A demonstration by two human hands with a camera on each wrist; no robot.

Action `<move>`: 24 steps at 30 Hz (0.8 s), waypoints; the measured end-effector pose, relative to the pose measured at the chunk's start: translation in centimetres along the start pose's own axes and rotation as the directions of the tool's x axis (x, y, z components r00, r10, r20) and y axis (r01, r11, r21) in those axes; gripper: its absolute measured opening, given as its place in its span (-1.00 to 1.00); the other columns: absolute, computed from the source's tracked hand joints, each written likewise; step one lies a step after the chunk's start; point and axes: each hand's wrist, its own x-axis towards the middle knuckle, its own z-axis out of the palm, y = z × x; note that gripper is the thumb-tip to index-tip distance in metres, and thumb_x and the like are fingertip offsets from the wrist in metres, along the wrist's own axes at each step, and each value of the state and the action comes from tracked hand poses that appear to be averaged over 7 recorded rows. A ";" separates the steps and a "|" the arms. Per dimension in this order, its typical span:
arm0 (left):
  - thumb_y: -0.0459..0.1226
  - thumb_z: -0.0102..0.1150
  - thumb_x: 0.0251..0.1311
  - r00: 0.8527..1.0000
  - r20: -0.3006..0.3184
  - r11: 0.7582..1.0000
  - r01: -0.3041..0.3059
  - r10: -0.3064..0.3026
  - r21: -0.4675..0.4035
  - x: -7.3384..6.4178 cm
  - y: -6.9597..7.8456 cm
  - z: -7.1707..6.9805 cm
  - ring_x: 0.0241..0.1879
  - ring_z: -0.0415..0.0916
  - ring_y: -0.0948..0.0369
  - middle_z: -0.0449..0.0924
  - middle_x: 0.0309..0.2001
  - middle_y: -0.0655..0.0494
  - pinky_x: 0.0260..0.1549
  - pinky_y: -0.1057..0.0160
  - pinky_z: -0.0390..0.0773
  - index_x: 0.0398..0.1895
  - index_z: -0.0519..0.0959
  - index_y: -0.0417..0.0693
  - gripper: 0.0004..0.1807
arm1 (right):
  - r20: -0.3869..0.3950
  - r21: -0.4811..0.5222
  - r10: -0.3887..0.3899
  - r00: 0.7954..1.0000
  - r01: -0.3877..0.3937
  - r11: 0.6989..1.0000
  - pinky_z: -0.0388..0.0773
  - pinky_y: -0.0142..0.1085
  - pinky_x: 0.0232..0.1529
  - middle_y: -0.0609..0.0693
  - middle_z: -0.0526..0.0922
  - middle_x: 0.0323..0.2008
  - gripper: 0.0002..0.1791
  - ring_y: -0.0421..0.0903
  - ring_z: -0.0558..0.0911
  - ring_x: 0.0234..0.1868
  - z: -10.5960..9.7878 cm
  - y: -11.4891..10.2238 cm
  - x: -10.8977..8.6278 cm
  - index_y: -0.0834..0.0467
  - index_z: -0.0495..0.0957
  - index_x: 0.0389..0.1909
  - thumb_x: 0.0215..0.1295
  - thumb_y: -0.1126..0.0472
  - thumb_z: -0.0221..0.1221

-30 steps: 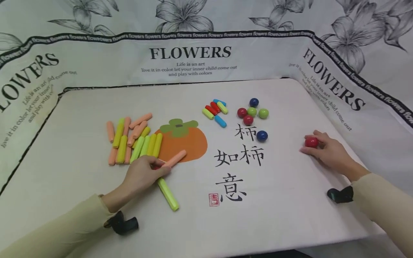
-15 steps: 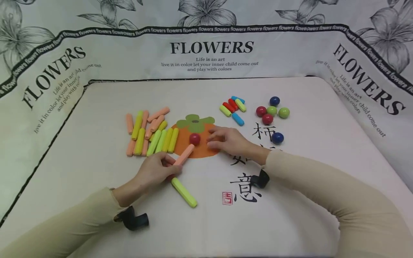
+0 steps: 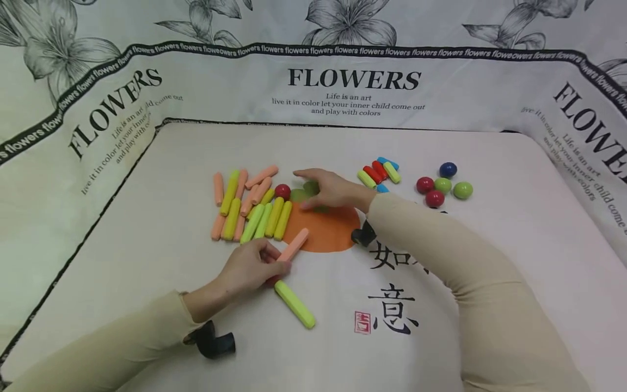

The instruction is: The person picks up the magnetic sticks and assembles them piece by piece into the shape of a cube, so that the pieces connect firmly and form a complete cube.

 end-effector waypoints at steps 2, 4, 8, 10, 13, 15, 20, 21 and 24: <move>-0.15 0.40 0.11 1.000 0.006 1.000 -0.006 0.006 -0.016 -0.2 -0.2 0.1 -0.58 0.47 0.24 0.57 -0.49 0.08 -0.56 0.36 0.44 -0.25 0.58 -0.11 -0.73 | 0.035 0.013 -0.035 0.999 0.034 0.999 -0.06 0.12 0.54 0.06 0.09 0.55 -0.13 0.11 -0.02 0.58 0.3 0.3 1.5 -0.03 0.16 0.51 0.22 0.02 0.34; -0.16 0.40 0.11 1.000 0.006 0.999 -0.010 0.010 -0.033 -0.3 -0.3 0.2 -0.59 0.47 0.25 0.57 -0.50 0.08 -0.56 0.35 0.45 -0.25 0.58 -0.12 -0.73 | 0.062 0.018 -0.067 0.996 0.066 0.998 -0.17 0.16 0.54 0.08 0.05 0.56 -0.16 0.14 -0.15 0.60 0.4 0.4 2.6 -0.02 0.19 0.49 0.23 0.04 0.33; -0.16 0.40 0.11 1.000 -0.008 0.999 -0.010 0.010 -0.045 -0.3 -0.4 0.2 -0.58 0.48 0.26 0.57 -0.49 0.09 -0.56 0.35 0.46 -0.25 0.57 -0.13 -0.72 | 0.089 -0.006 -0.145 0.985 0.146 0.989 -0.28 0.23 0.52 0.13 0.03 0.56 -0.23 0.20 -0.26 0.60 0.5 0.5 4.1 0.01 0.30 0.44 0.21 0.11 0.34; -0.16 0.40 0.11 1.000 -0.017 0.999 -0.015 0.014 -0.043 -0.3 -0.4 0.2 -0.58 0.48 0.26 0.57 -0.49 0.09 -0.55 0.34 0.46 -0.25 0.57 -0.13 -0.72 | 0.096 -0.029 -0.177 0.979 0.181 0.983 -0.29 0.26 0.51 0.14 0.03 0.56 -0.27 0.24 -0.26 0.59 0.5 0.4 4.5 0.00 0.35 0.41 0.20 0.12 0.35; -0.16 0.40 0.10 1.000 -0.020 0.999 -0.020 0.019 -0.048 -0.3 -0.5 0.2 -0.58 0.48 0.26 0.58 -0.50 0.09 -0.55 0.34 0.45 -0.26 0.57 -0.14 -0.72 | 0.099 -0.069 -0.211 0.972 0.218 0.973 -0.29 0.27 0.50 0.16 0.04 0.55 -0.33 0.29 -0.23 0.58 0.7 0.2 4.9 -0.04 0.42 0.36 0.20 0.09 0.35; -0.16 0.40 0.10 1.000 -0.019 0.998 -0.018 0.017 -0.053 -0.3 -0.5 0.3 -0.59 0.48 0.26 0.58 -0.51 0.09 -0.56 0.34 0.45 -0.26 0.57 -0.14 -0.72 | 0.090 -0.095 -0.217 0.972 0.225 0.970 -0.27 0.26 0.50 0.17 0.06 0.55 -0.38 0.30 -0.21 0.57 0.7 0.1 5.1 -0.05 0.48 0.31 0.19 0.07 0.35; -0.16 0.41 0.10 1.000 -0.018 0.998 -0.010 0.009 -0.064 -0.2 -0.6 0.3 -0.61 0.48 0.26 0.57 -0.52 0.09 -0.57 0.34 0.46 -0.28 0.56 -0.13 -0.72 | 0.034 -0.097 -0.217 0.975 0.220 0.971 -0.20 0.22 0.51 0.21 0.13 0.51 -0.49 0.29 -0.13 0.57 0.9 0.4 5.1 0.05 0.57 0.19 0.19 0.10 0.36; -0.16 0.41 0.09 1.000 -0.018 0.998 -0.009 0.008 -0.065 -0.2 -0.5 0.2 -0.61 0.48 0.26 0.57 -0.52 0.09 -0.58 0.34 0.46 -0.28 0.56 -0.13 -0.72 | 0.026 -0.098 -0.220 0.975 0.221 0.970 -0.18 0.22 0.51 0.22 0.15 0.50 -0.50 0.28 -0.11 0.57 0.8 0.4 5.0 0.08 0.57 0.17 0.19 0.11 0.36; -0.16 0.42 0.09 1.000 -0.025 0.999 -0.011 0.010 -0.052 -0.1 -0.6 0.1 -0.62 0.48 0.26 0.56 -0.52 0.09 -0.59 0.35 0.45 -0.28 0.56 -0.12 -0.72 | 0.024 -0.119 -0.221 0.975 0.223 0.968 -0.13 0.21 0.52 0.23 0.18 0.49 -0.50 0.27 -0.08 0.56 0.8 0.4 4.7 0.13 0.56 0.17 0.20 0.10 0.34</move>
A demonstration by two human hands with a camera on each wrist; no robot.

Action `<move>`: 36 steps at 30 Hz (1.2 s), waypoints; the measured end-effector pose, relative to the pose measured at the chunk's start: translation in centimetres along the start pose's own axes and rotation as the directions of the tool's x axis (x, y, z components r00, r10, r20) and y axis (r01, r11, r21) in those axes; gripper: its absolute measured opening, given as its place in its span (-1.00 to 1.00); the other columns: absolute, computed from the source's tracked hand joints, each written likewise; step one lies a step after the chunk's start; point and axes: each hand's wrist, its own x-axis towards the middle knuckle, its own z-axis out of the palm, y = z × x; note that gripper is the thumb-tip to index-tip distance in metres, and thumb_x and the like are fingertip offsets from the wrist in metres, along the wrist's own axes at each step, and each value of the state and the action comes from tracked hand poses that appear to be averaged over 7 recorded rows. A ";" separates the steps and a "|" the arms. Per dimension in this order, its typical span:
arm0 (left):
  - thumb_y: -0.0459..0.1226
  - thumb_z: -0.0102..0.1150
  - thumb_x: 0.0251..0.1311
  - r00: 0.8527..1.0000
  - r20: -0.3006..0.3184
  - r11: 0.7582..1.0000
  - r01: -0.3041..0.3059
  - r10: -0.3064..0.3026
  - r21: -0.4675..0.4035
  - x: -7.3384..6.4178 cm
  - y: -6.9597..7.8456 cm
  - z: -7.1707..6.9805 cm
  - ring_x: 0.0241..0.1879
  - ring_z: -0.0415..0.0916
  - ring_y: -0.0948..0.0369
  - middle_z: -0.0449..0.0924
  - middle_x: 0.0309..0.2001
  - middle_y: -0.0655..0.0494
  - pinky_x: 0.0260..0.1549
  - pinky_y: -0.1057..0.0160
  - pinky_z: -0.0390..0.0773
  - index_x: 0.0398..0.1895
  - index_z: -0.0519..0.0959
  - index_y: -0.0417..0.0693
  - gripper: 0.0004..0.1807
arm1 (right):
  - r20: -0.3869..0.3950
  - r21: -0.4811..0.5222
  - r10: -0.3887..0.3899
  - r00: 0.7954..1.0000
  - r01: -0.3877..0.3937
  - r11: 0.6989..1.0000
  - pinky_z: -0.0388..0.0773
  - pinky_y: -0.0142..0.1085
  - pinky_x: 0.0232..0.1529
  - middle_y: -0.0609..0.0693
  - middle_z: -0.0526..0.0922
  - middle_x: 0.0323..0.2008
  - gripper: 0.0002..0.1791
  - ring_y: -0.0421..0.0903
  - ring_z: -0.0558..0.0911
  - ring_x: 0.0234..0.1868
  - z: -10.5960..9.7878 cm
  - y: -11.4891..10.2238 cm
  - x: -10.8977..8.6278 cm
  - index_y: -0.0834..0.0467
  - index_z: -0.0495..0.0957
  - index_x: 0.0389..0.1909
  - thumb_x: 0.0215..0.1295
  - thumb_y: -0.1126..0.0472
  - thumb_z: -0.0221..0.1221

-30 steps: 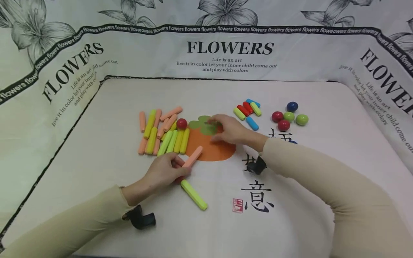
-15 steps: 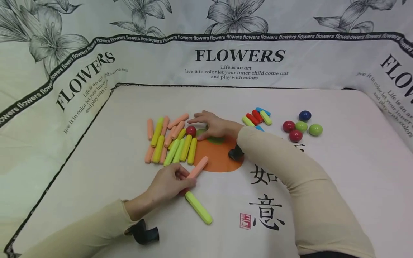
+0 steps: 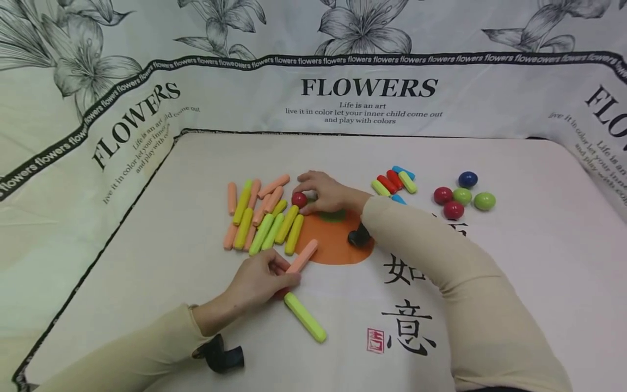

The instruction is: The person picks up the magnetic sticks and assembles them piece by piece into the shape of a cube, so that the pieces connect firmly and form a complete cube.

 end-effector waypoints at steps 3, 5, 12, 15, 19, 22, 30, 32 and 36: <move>-0.15 0.42 0.08 1.000 -0.010 1.000 -0.005 0.005 0.021 0.0 0.1 0.0 -0.62 0.47 0.26 0.56 -0.52 0.09 -0.59 0.35 0.44 -0.28 0.57 -0.12 -0.72 | 0.020 -0.061 0.000 1.000 0.001 0.998 -0.06 0.18 0.51 0.21 0.19 0.48 -0.50 0.24 0.00 0.55 -0.2 -0.3 -0.7 0.13 0.55 0.18 0.23 0.06 0.30; -0.14 0.42 0.08 1.000 -0.016 0.999 -0.002 0.003 0.035 0.0 0.2 0.0 -0.60 0.46 0.26 0.56 -0.51 0.10 -0.58 0.35 0.43 -0.28 0.57 -0.11 -0.71 | 0.035 -0.104 0.008 0.999 -0.004 0.995 0.01 0.15 0.51 0.19 0.21 0.47 -0.51 0.21 0.08 0.53 -0.4 -0.5 -1.1 0.11 0.54 0.18 0.25 0.04 0.27; -0.14 0.40 0.10 1.000 -0.002 0.999 0.018 -0.018 0.033 -0.1 0.4 0.0 -0.59 0.48 0.26 0.57 -0.49 0.09 -0.57 0.36 0.45 -0.27 0.57 -0.11 -0.72 | 0.080 -0.352 0.009 0.997 0.020 0.936 0.27 0.05 0.43 0.17 0.36 0.36 -0.45 0.15 0.36 0.35 -1.3 -0.9 -2.6 0.15 0.50 0.23 0.29 -0.05 0.18; -0.14 0.40 0.10 1.000 -0.007 0.999 0.019 -0.019 0.028 -0.2 0.4 0.0 -0.60 0.48 0.26 0.57 -0.50 0.08 -0.57 0.36 0.45 -0.27 0.56 -0.11 -0.72 | 0.094 -0.432 -0.007 0.996 0.047 0.901 0.36 0.01 0.36 0.18 0.42 0.28 -0.48 0.12 0.43 0.24 -1.4 -0.9 -2.9 0.19 0.51 0.17 0.30 -0.04 0.13; -0.14 0.41 0.09 1.000 -0.012 0.999 0.029 -0.028 0.032 -0.3 0.4 0.2 -0.60 0.48 0.25 0.56 -0.51 0.08 -0.58 0.36 0.44 -0.29 0.56 -0.10 -0.73 | 0.108 -0.506 0.035 0.994 0.024 0.862 0.47 -0.10 0.06 0.11 0.46 0.04 -0.66 0.03 0.42 0.02 -1.5 -1.2 -3.1 0.12 0.54 -0.07 0.29 -0.02 0.09; -0.14 0.41 0.09 0.999 -0.012 0.999 0.030 -0.030 0.041 -0.3 0.5 0.3 -0.59 0.47 0.25 0.55 -0.51 0.08 -0.58 0.36 0.43 -0.29 0.56 -0.09 -0.72 | 0.108 -0.572 0.122 0.987 -0.039 0.819 0.47 -0.06 -0.03 0.06 0.41 -0.10 -0.73 0.01 0.39 -0.05 -1.6 -2.1 -3.2 0.05 0.54 -0.19 0.27 -0.05 0.09; -0.13 0.41 0.09 1.000 -0.009 0.998 0.026 -0.025 0.060 -0.3 0.6 0.5 -0.57 0.47 0.24 0.55 -0.49 0.08 -0.56 0.36 0.42 -0.28 0.56 -0.09 -0.71 | 0.021 -0.865 0.257 0.966 -0.111 0.489 0.19 0.40 0.30 0.15 0.51 -0.02 -0.61 0.16 0.46 0.11 -1.6 -5.1 -4.7 0.16 0.66 -0.14 0.23 -0.04 0.12; -0.13 0.41 0.10 1.000 -0.009 0.998 0.025 -0.025 0.065 -0.3 0.6 0.5 -0.57 0.47 0.24 0.56 -0.49 0.08 -0.56 0.36 0.43 -0.27 0.56 -0.09 -0.71 | -0.001 -0.882 0.246 0.969 -0.117 0.456 0.23 0.36 0.30 0.17 0.52 -0.05 -0.60 0.17 0.47 0.07 -1.6 -5.3 -5.3 0.20 0.66 -0.17 0.23 -0.03 0.10; -0.13 0.41 0.10 1.000 -0.007 0.997 0.016 -0.015 0.072 -0.3 0.6 0.4 -0.58 0.46 0.24 0.55 -0.51 0.08 -0.57 0.36 0.42 -0.28 0.56 -0.10 -0.72 | 0.001 -0.673 0.325 0.946 -0.239 0.700 0.50 -0.03 -0.02 0.11 0.48 -0.22 -0.63 0.05 0.48 -0.16 -1.8 -4.7 -6.3 0.15 0.64 -0.36 0.26 -0.06 0.04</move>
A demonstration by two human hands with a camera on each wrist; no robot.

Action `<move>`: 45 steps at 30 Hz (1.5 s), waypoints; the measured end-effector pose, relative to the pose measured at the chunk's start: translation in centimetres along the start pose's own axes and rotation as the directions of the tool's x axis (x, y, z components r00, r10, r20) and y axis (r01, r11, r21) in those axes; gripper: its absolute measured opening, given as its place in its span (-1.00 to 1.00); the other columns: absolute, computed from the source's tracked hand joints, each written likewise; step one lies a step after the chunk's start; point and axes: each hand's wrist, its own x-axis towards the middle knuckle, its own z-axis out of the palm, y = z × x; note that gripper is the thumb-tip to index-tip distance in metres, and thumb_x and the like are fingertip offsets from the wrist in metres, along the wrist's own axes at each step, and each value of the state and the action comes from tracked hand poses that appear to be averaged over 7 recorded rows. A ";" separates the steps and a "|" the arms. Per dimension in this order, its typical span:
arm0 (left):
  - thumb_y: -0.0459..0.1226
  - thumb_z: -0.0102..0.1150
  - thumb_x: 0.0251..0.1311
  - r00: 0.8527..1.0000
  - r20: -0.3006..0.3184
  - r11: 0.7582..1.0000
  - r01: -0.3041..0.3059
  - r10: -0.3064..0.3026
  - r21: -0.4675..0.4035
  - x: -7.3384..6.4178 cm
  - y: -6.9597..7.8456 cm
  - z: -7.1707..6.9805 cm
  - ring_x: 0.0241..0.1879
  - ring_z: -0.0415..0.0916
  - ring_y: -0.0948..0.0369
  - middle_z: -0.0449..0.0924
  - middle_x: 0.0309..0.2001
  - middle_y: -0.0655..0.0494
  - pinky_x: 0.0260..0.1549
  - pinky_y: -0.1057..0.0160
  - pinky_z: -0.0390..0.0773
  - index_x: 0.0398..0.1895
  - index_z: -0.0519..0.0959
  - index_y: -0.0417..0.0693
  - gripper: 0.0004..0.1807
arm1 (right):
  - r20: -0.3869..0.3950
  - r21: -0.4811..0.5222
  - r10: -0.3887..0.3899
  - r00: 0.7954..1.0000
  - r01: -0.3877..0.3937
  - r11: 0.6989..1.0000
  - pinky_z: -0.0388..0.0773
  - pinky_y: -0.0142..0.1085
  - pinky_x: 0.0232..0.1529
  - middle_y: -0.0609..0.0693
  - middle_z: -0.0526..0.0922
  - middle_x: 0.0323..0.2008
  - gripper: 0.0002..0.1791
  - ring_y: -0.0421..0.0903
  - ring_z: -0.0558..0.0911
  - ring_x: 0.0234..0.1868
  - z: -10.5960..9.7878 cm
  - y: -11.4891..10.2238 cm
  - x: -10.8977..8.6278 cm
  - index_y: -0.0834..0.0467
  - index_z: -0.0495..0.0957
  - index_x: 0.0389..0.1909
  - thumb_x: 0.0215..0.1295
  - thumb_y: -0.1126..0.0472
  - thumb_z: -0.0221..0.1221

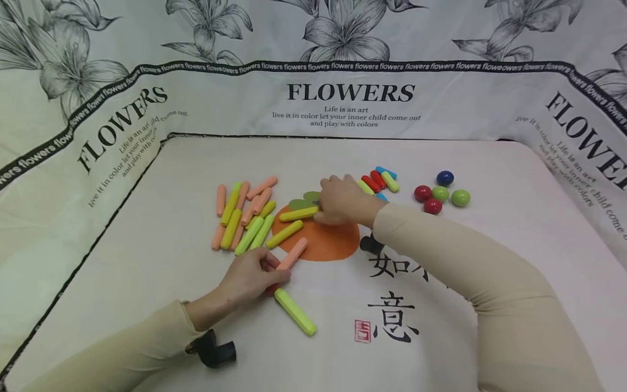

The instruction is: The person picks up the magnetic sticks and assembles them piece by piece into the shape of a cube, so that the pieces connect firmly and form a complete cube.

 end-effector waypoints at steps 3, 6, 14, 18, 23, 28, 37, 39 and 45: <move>-0.14 0.41 0.10 1.000 0.001 1.000 -0.003 0.003 -0.001 0.0 -0.1 0.0 -0.60 0.45 0.25 0.55 -0.53 0.08 -0.58 0.37 0.41 -0.29 0.56 -0.11 -0.72 | 0.078 0.390 0.033 0.996 -0.061 0.919 0.36 -0.25 -0.30 0.06 0.44 -0.32 -0.62 -0.04 0.43 -0.28 0.7 0.6 -0.2 0.13 0.61 -0.40 0.27 -0.08 0.00; -0.14 0.40 0.10 1.000 0.005 1.000 0.007 -0.007 -0.002 0.1 -0.2 0.0 -0.60 0.46 0.25 0.55 -0.53 0.08 -0.58 0.37 0.42 -0.28 0.56 -0.11 -0.72 | 0.144 0.610 0.041 0.989 -0.121 0.783 0.31 -0.30 -0.30 0.03 0.44 -0.35 -0.57 -0.06 0.44 -0.27 1.3 0.6 -0.7 0.14 0.62 -0.27 0.34 -0.13 -0.01; -0.13 0.39 0.11 1.000 -0.017 1.000 0.007 -0.007 0.007 0.6 0.2 -0.6 -0.57 0.48 0.25 0.58 -0.49 0.08 -0.56 0.37 0.42 -0.25 0.58 -0.10 -0.72 | 0.127 0.794 -0.018 0.992 -0.090 0.601 0.27 -0.31 -0.31 -0.04 0.40 -0.45 -0.57 -0.10 0.41 -0.33 2.4 0.0 -1.8 0.15 0.54 -0.28 0.47 -0.15 0.01; -0.10 0.40 0.10 1.000 -0.028 1.000 0.014 -0.013 0.026 0.7 0.4 -1.0 -0.54 0.47 0.25 0.59 -0.46 0.09 -0.55 0.37 0.41 -0.24 0.59 -0.09 -0.70 | 0.125 0.831 0.035 0.992 -0.124 0.543 0.34 -0.31 -0.22 0.00 0.46 -0.29 -0.63 -0.07 0.42 -0.19 2.7 0.1 -2.2 0.13 0.59 -0.10 0.46 -0.09 0.05; -0.10 0.40 0.11 0.999 -0.034 0.999 0.030 -0.030 0.026 0.7 0.5 -1.1 -0.53 0.47 0.23 0.57 -0.46 0.08 -0.55 0.37 0.40 -0.24 0.58 -0.07 -0.70 | 0.200 0.919 0.101 0.975 -0.222 0.326 0.49 -0.41 -0.28 0.00 0.57 -0.33 -0.60 -0.12 0.53 -0.33 2.6 -0.2 -2.8 0.24 0.55 -0.08 0.48 -0.04 0.03; -0.11 0.39 0.11 0.999 -0.028 0.999 0.045 -0.045 0.018 0.6 0.5 -1.1 -0.53 0.47 0.22 0.57 -0.46 0.08 -0.55 0.37 0.41 -0.24 0.57 -0.07 -0.71 | 0.150 0.907 0.126 0.981 -0.188 0.378 0.61 -0.42 -0.37 -0.01 0.66 -0.44 -0.58 -0.18 0.63 -0.47 2.5 -0.5 -4.1 0.28 0.60 -0.11 0.43 -0.04 0.11; -0.11 0.40 0.10 0.998 -0.036 0.999 0.050 -0.049 0.013 0.4 0.2 -0.7 -0.53 0.45 0.22 0.56 -0.47 0.08 -0.54 0.36 0.41 -0.27 0.58 -0.07 -0.72 | -0.351 0.474 -0.099 0.931 0.268 0.839 0.36 0.07 0.22 0.25 0.37 0.24 -0.26 0.17 0.32 0.25 4.0 2.4 -2.4 0.03 0.41 0.36 0.12 0.08 0.41; -0.12 0.39 0.10 0.998 -0.034 0.999 0.044 -0.044 0.012 0.3 0.1 -0.5 -0.54 0.46 0.22 0.56 -0.47 0.07 -0.54 0.36 0.41 -0.27 0.58 -0.08 -0.72 | -0.338 0.465 -0.163 0.927 0.315 0.827 0.19 0.21 0.36 0.29 0.21 0.40 -0.27 0.25 0.17 0.40 4.2 2.9 -1.2 -0.01 0.39 0.38 0.16 0.11 0.38; -0.12 0.38 0.11 1.000 -0.016 1.000 0.019 -0.019 -0.005 0.1 -0.1 -0.1 -0.54 0.47 0.23 0.57 -0.47 0.08 -0.54 0.37 0.44 -0.26 0.58 -0.09 -0.72 | -0.259 0.482 -0.157 0.953 0.268 0.834 0.10 0.26 0.41 0.28 0.19 0.44 -0.54 0.29 0.11 0.45 4.3 3.6 -0.4 0.01 0.57 0.19 0.25 0.19 0.30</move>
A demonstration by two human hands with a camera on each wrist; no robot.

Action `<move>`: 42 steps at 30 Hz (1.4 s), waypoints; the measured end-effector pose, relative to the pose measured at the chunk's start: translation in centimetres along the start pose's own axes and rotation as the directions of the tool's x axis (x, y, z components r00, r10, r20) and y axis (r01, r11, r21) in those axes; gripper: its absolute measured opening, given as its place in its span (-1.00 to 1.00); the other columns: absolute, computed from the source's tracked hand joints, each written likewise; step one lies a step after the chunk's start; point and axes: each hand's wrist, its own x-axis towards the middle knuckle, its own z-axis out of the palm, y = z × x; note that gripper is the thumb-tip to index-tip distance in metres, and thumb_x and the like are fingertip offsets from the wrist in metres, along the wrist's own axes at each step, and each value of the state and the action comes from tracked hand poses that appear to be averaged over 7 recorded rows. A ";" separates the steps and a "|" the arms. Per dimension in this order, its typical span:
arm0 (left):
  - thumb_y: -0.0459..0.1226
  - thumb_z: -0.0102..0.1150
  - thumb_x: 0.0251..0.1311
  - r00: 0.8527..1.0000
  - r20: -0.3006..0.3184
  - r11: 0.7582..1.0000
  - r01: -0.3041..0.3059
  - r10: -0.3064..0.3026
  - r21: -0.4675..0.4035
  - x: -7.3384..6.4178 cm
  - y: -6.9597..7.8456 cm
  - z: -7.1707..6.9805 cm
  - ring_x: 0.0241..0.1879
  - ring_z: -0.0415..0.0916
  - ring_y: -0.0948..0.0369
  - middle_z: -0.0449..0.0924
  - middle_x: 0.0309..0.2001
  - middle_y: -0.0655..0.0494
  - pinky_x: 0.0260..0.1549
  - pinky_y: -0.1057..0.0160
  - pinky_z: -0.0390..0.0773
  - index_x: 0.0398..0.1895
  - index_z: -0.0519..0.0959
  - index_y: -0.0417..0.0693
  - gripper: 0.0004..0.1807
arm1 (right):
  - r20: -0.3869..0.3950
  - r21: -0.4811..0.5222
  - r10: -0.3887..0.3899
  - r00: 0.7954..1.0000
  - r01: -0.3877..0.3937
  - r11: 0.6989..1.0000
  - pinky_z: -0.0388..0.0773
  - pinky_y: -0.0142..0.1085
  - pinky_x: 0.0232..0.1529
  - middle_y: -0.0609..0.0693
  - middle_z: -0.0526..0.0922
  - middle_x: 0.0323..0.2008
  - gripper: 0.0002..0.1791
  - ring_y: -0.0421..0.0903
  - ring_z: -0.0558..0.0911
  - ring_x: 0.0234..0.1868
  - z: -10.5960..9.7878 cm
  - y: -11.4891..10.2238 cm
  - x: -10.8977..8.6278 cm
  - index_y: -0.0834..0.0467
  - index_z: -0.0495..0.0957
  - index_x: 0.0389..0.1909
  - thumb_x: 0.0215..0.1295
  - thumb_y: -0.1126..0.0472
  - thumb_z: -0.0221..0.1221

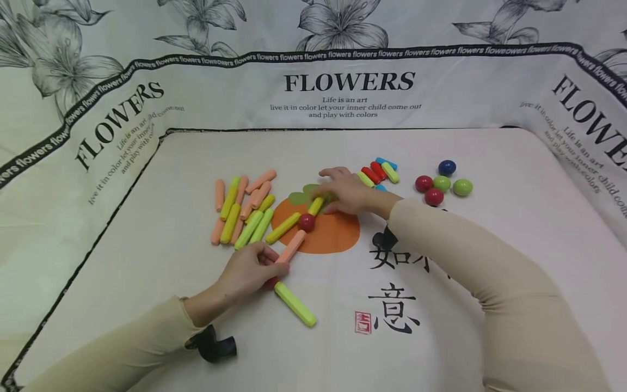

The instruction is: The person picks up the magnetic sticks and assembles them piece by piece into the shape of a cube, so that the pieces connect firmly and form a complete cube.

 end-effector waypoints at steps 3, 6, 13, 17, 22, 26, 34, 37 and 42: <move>-0.13 0.38 0.11 1.000 0.008 1.000 -0.012 0.012 -0.009 -0.1 0.0 0.2 -0.55 0.48 0.24 0.58 -0.48 0.08 -0.54 0.36 0.44 -0.25 0.59 -0.11 -0.72 | -0.027 0.002 0.057 0.998 -0.057 0.998 0.16 0.21 0.41 0.27 0.29 0.39 -0.64 0.27 0.18 0.42 0.5 -0.1 -1.7 0.07 0.63 0.09 0.26 0.20 0.30; -0.13 0.37 0.11 1.000 0.004 1.000 -0.013 0.013 -0.009 -0.1 0.0 0.2 -0.55 0.49 0.24 0.59 -0.49 0.07 -0.53 0.36 0.44 -0.25 0.59 -0.11 -0.72 | -0.077 -0.008 0.080 0.994 -0.081 0.997 0.23 0.16 0.38 0.27 0.37 0.33 -0.66 0.23 0.27 0.37 1.1 -0.5 -3.6 0.13 0.66 0.05 0.25 0.19 0.31; -0.12 0.39 0.10 1.000 -0.010 1.000 -0.004 0.004 0.024 0.0 0.1 0.1 -0.50 0.47 0.22 0.59 -0.42 0.07 -0.54 0.37 0.43 -0.24 0.61 -0.10 -0.71 | -0.169 0.018 0.090 0.981 -0.088 0.996 0.26 0.14 0.32 0.28 0.51 0.22 -0.68 0.23 0.38 0.28 1.9 -1.9 -7.3 0.24 0.70 -0.05 0.20 0.19 0.35; -0.12 0.39 0.10 1.000 -0.020 0.999 0.005 -0.004 0.032 0.0 0.1 0.2 -0.50 0.46 0.22 0.58 -0.43 0.07 -0.55 0.37 0.41 -0.26 0.61 -0.10 -0.73 | -0.153 0.066 0.140 0.978 -0.132 0.989 0.27 0.17 0.34 0.27 0.52 0.24 -0.65 0.24 0.38 0.30 2.2 -2.4 -8.4 0.24 0.70 -0.03 0.20 0.16 0.36; -0.12 0.38 0.12 1.000 -0.025 0.999 0.011 -0.010 0.040 -0.1 0.2 0.4 -0.50 0.45 0.22 0.57 -0.45 0.07 -0.56 0.37 0.40 -0.25 0.61 -0.09 -0.73 | -0.121 0.134 0.212 0.970 -0.196 0.971 0.24 0.19 0.36 0.24 0.50 0.26 -0.63 0.24 0.36 0.33 2.4 -3.0 -9.6 0.22 0.70 -0.03 0.18 0.13 0.37; -0.12 0.36 0.15 0.999 -0.044 0.998 0.016 -0.013 0.055 -0.2 0.3 0.6 -0.48 0.45 0.20 0.57 -0.44 0.05 -0.55 0.37 0.41 -0.22 0.61 -0.10 -0.73 | -0.130 0.163 0.242 0.962 -0.220 0.962 0.24 0.19 0.36 0.22 0.50 0.27 -0.64 0.24 0.35 0.34 2.7 -3.5 -10.2 0.22 0.71 -0.04 0.17 0.13 0.37; -0.11 0.36 0.15 0.998 -0.067 0.999 0.008 -0.005 0.054 -0.4 0.3 0.7 -0.43 0.45 0.18 0.56 -0.41 0.04 -0.50 0.35 0.42 -0.17 0.59 -0.10 -0.69 | -0.153 0.158 0.254 0.955 -0.230 0.960 0.25 0.17 0.37 0.22 0.51 0.26 -0.62 0.23 0.37 0.33 3.0 -3.9 -10.3 0.23 0.71 -0.06 0.13 0.12 0.40; -0.05 0.37 0.14 0.998 -0.056 0.998 -0.023 0.027 0.059 -0.7 0.1 0.6 -0.42 0.44 0.17 0.54 -0.39 0.05 -0.46 0.34 0.41 -0.01 0.56 -0.14 -0.54 | -0.150 0.158 0.252 0.956 -0.229 0.961 0.25 0.17 0.37 0.22 0.51 0.25 -0.63 0.23 0.37 0.33 2.9 -3.8 -10.4 0.22 0.71 -0.06 0.13 0.13 0.40; 0.02 0.38 0.11 0.998 -0.052 0.993 -0.030 0.036 0.117 -1.6 -0.4 0.0 -0.40 0.40 0.17 0.51 -0.36 0.06 -0.42 0.31 0.37 0.15 0.49 -0.14 -0.37 | -0.143 0.164 0.245 0.959 -0.221 0.961 0.24 0.19 0.36 0.22 0.50 0.26 -0.64 0.23 0.36 0.34 2.7 -3.8 -10.4 0.20 0.71 -0.05 0.16 0.13 0.38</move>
